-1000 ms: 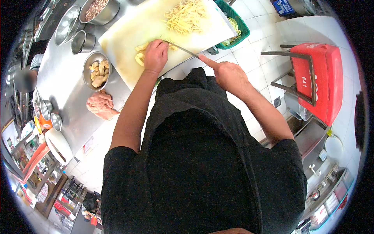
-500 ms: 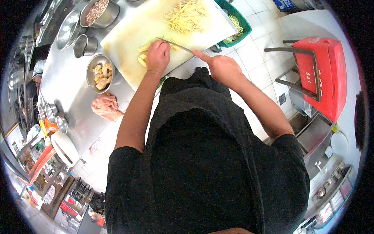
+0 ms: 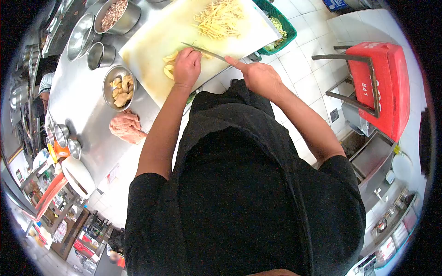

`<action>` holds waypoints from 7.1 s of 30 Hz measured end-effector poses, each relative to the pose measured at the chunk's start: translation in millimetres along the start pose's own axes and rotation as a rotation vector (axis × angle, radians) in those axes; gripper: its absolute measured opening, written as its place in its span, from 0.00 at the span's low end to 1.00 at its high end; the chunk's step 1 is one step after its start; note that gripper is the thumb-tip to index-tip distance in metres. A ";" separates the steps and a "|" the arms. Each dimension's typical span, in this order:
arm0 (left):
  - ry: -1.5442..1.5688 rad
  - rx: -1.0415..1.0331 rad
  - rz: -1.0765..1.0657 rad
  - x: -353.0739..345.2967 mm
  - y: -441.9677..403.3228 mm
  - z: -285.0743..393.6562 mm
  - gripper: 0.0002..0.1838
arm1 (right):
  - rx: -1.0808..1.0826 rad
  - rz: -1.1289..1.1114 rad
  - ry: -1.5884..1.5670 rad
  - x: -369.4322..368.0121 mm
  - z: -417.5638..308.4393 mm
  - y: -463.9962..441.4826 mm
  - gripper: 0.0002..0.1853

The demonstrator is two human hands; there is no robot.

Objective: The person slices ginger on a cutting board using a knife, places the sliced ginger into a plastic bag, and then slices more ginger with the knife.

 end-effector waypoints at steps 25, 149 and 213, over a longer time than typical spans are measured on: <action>0.000 -0.029 0.044 3.4 0.4 3.8 0.02 | 0.011 -0.050 0.058 19.1 -5.7 20.1 0.45; 0.066 -0.006 0.015 12.1 -4.2 -4.8 0.01 | -0.012 -0.138 0.147 13.4 -1.8 7.0 0.41; 0.068 -0.006 0.021 12.1 -2.0 -8.7 0.01 | -0.084 -0.118 0.029 -22.3 -10.8 2.8 0.48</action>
Point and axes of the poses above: each hand's wrist, its own y-axis away from the middle knuckle, its own x-axis out of the back of the hand, z = x × y, the point moved 2 cm from there along -y, towards the middle knuckle, and after that the axes turned 2 degrees about -y, right-handed, at the moved point
